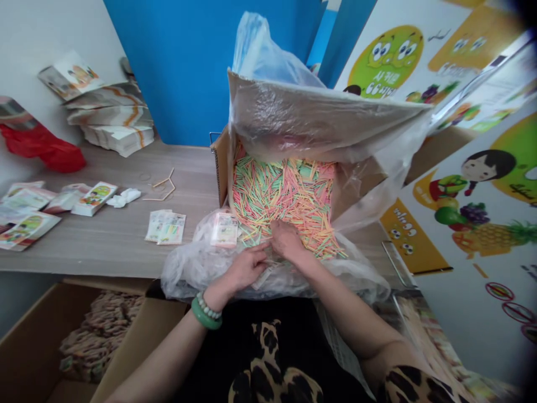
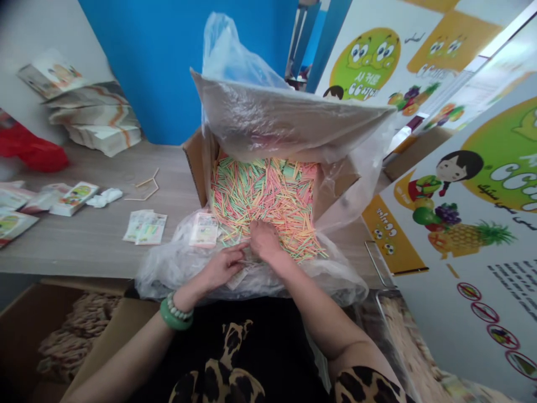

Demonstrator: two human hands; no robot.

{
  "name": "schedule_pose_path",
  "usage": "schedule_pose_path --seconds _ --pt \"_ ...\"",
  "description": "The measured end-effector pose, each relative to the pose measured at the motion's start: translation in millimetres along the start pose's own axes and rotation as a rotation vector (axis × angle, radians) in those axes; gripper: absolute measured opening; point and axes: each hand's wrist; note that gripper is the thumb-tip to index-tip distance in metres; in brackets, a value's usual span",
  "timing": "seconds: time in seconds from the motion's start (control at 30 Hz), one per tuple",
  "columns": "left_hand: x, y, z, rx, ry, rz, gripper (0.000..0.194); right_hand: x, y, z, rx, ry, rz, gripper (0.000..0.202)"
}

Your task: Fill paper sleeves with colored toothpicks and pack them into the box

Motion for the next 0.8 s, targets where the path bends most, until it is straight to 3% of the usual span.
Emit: schedule_pose_path --seconds 0.1,0.2,0.3,0.47,0.6,0.7,0.8 --pt "-2.3 -0.3 12.5 0.004 0.056 0.008 0.014 -9.9 5.4 -24.0 -0.343 -0.09 0.001 0.036" --pt "-0.2 0.7 16.2 0.033 0.071 -0.011 0.015 -16.1 6.6 -44.9 -0.734 -0.107 -0.127 0.038" --pt "1.7 -0.3 12.8 0.078 0.097 -0.044 0.014 -18.3 5.2 -51.8 -0.942 -0.119 -0.232 0.031" --pt "7.9 0.7 7.0 0.258 0.135 -0.178 0.016 -22.7 8.5 -46.1 -0.8 -0.138 -0.3 0.016" --pt "13.2 13.7 2.0 0.362 0.169 -0.319 0.014 -22.9 17.7 -37.0 -0.723 -0.18 -0.356 0.019" --pt "17.2 27.8 -2.2 0.472 0.262 -0.41 0.016 -16.7 21.6 -25.7 -0.753 -0.048 -0.33 0.021" --pt "24.8 40.8 -3.4 0.676 0.409 -0.579 0.02 -7.3 20.0 -14.3 -0.734 0.109 -0.268 0.021"
Point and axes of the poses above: each hand's wrist, its own x-axis away from the middle knuckle, its own y-axis out of the back of the hand, z = x × y, and after that the axes turned 4 degrees about y, right-handed
